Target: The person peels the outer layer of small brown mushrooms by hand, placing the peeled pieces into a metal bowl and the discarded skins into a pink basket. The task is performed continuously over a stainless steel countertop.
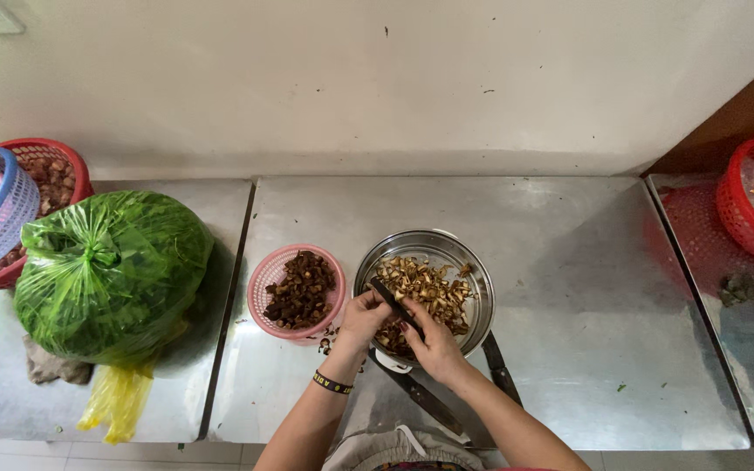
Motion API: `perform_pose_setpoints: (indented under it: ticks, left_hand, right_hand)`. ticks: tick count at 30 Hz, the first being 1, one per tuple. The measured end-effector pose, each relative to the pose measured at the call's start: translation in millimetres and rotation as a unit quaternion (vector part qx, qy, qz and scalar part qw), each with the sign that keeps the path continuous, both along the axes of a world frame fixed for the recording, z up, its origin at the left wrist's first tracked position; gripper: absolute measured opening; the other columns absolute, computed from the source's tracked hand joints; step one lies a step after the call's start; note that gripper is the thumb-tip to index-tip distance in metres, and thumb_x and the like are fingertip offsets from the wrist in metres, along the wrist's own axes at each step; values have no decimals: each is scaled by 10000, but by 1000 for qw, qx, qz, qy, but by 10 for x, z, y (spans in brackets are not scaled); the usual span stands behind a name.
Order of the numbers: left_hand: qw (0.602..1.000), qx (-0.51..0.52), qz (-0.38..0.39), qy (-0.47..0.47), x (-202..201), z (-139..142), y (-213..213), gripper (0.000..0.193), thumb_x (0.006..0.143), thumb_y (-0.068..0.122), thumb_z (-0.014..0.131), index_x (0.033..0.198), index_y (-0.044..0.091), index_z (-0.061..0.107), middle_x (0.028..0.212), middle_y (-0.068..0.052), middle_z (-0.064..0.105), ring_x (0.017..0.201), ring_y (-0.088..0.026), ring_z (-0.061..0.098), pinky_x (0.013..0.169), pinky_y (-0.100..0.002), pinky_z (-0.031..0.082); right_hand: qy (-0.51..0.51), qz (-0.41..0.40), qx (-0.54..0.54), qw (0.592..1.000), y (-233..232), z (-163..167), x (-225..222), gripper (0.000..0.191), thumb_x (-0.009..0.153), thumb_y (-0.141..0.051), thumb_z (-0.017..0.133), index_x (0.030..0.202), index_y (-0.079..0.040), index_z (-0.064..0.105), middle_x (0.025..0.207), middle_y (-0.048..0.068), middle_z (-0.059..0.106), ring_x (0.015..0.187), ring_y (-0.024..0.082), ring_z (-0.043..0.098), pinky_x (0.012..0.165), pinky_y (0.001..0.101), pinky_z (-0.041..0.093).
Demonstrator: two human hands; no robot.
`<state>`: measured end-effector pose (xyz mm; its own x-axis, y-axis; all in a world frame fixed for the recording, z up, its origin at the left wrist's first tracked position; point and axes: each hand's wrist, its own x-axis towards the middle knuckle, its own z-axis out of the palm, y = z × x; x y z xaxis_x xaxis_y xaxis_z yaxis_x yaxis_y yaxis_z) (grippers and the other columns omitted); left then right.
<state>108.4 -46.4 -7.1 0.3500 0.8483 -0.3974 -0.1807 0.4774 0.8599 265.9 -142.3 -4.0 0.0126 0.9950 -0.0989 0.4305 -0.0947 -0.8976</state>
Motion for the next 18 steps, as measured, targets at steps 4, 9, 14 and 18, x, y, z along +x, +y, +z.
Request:
perform_pose_setpoints:
  ticks: [4,9,14,18]
  left_hand:
    - [1000,13,3,9,-2,4,12,50,887,17,671,920,-9,697,835,-68,726,740,-144,690,715,-275,566]
    - [1000,-17,16,5,-23,-21,45,80,890,39,623,948,11,671,849,-76,726,748,-172,714,740,-301,601]
    - [999,-11,32,29,6,-29,50,85,885,32,612,941,32,676,831,-52,712,733,-148,690,714,-287,575]
    - [1000,23,-6,-8,13,-16,31,64,899,23,615,857,1,658,782,-42,678,702,-114,635,668,-257,514]
  right_hand:
    - [88,-55,-15,994,94,-21,-6,469,1049,-210,535,1508,-150,458,1043,104,670,901,177,643,765,361,521]
    - [171,-130,-136,967,262,11,234,452,1077,-281,457,1525,-226,457,668,-26,543,508,69,486,434,244,412]
    - [71,-51,-150,985,77,84,181,565,1049,-234,468,1605,-289,388,736,23,560,589,119,498,542,309,472]
    - [-67,70,310,946,30,214,87,559,1105,-124,512,1632,-107,327,1334,310,602,1170,369,594,943,468,516]
